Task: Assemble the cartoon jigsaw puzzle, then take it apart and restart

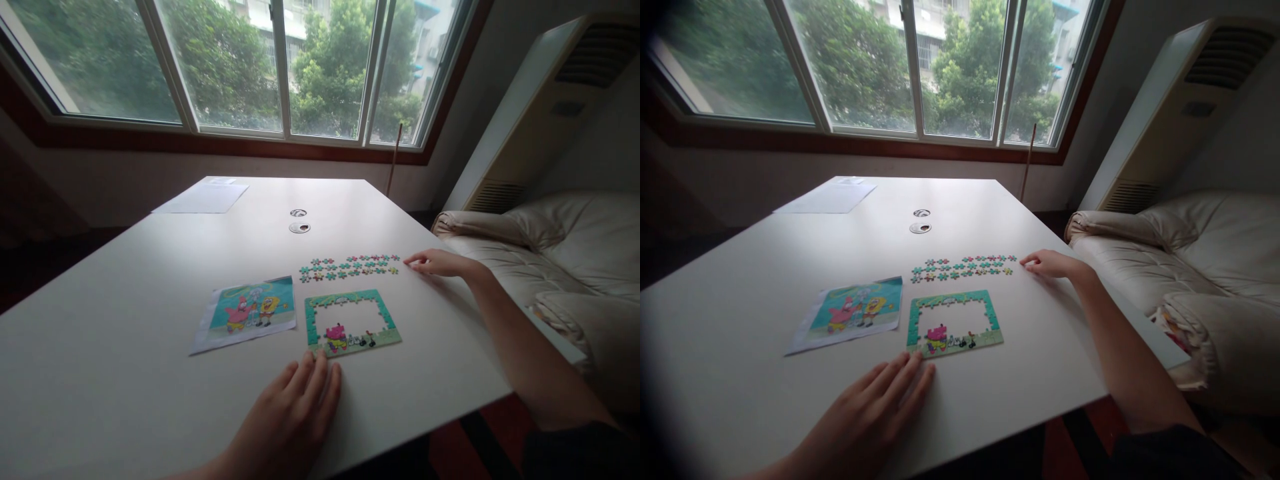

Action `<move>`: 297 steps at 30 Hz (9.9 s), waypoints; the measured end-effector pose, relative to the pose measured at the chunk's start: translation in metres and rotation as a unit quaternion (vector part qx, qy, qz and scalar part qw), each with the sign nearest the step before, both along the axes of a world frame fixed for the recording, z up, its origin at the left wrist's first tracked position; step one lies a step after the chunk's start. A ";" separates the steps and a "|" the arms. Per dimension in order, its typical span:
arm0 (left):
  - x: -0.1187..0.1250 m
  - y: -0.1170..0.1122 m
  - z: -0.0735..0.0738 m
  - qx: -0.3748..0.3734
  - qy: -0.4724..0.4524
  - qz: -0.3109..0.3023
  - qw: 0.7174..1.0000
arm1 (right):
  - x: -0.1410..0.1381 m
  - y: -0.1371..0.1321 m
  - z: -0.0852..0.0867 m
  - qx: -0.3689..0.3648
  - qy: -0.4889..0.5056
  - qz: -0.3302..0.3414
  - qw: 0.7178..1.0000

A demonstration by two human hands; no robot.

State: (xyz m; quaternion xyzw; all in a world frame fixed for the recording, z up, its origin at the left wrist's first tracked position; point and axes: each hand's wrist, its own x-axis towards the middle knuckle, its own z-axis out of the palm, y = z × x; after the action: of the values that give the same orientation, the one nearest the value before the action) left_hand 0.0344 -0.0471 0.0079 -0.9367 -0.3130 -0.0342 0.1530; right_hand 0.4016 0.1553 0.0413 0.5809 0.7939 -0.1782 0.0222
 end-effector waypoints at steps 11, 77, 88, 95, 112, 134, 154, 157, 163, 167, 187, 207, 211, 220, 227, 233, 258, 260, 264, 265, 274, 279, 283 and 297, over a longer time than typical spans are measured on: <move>-0.001 -0.002 -0.007 -0.004 -0.001 0.011 1.000 | -0.005 0.000 0.003 -0.010 -0.003 -0.011 1.000; 0.005 -0.003 -0.001 0.025 -0.012 0.002 1.000 | -0.187 -0.080 0.004 -0.138 0.366 0.218 0.894; 0.005 -0.003 0.000 0.045 -0.022 -0.005 0.999 | -0.193 -0.088 -0.012 -0.098 0.327 0.172 0.924; 0.005 -0.005 -0.002 0.046 -0.029 0.001 0.999 | -0.193 -0.087 -0.013 -0.029 0.287 0.199 0.937; 0.004 -0.004 -0.004 0.051 -0.041 0.005 0.998 | -0.192 -0.087 -0.012 0.090 0.227 0.246 0.938; 0.005 0.007 0.003 -0.029 -0.051 0.030 0.998 | -0.085 -0.050 0.012 -0.026 0.092 0.138 0.986; 0.005 0.010 0.001 -0.041 -0.041 0.041 0.997 | -0.084 -0.050 0.006 -0.057 0.101 0.140 0.983; 0.004 0.010 0.002 -0.041 -0.039 0.040 0.998 | -0.084 -0.050 0.006 -0.053 0.098 0.144 0.983; 0.004 0.010 0.002 -0.043 -0.040 0.038 0.998 | -0.085 -0.050 0.006 -0.045 0.102 0.141 0.984; 0.005 0.012 0.004 -0.061 -0.043 0.042 0.996 | -0.085 -0.050 0.006 -0.046 0.104 0.137 0.984; 0.005 0.018 0.005 -0.058 -0.064 0.024 0.996 | -0.060 -0.037 0.014 0.070 0.071 0.053 0.994; 0.000 0.020 -0.004 0.057 -0.092 -0.025 0.994 | -0.014 0.003 -0.020 0.158 -0.085 -0.095 0.979; 0.000 0.021 -0.005 0.059 -0.096 -0.026 0.993 | -0.018 0.001 -0.021 0.173 -0.092 -0.108 0.975; -0.001 0.020 -0.004 0.066 -0.096 -0.033 0.993 | -0.036 0.001 -0.030 0.231 0.022 -0.055 0.971; 0.001 0.019 -0.003 0.063 -0.095 -0.026 0.993 | -0.031 0.010 -0.033 0.173 0.083 -0.112 0.975; 0.001 0.019 -0.004 0.065 -0.094 -0.025 0.993 | -0.023 0.013 -0.037 0.141 0.148 -0.112 0.972; 0.002 0.017 -0.003 0.042 -0.088 -0.016 0.995 | -0.129 -0.076 0.004 0.125 0.157 0.204 0.958; 0.002 0.016 -0.003 0.042 -0.088 -0.016 0.995 | -0.131 -0.078 0.003 0.119 0.134 0.202 0.963; 0.003 0.017 -0.003 0.042 -0.084 -0.017 0.995 | -0.133 -0.079 0.000 0.070 0.133 0.207 0.967; 0.003 0.017 -0.003 0.042 -0.083 -0.017 0.995 | -0.134 -0.078 0.000 0.059 0.135 0.204 0.968; 0.003 0.016 -0.003 0.045 -0.083 -0.014 0.995 | -0.134 -0.077 0.005 0.012 0.146 0.154 0.977; 0.004 0.016 -0.003 0.039 -0.087 -0.012 0.995 | -0.140 -0.075 0.005 -0.038 0.200 0.159 0.966; 0.004 0.017 -0.003 0.038 -0.088 -0.013 0.995 | -0.155 -0.074 0.006 -0.075 0.275 0.158 0.945; 0.004 0.017 -0.004 0.034 -0.092 -0.013 0.995 | -0.187 -0.079 -0.010 -0.022 0.288 0.191 0.938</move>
State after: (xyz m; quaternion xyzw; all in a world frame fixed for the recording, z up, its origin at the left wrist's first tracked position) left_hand 0.0388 -0.0304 0.0040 -0.9277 -0.3124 -0.1331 0.1548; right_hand 0.2149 0.0763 0.0313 0.3418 0.8582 -0.3475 -0.1607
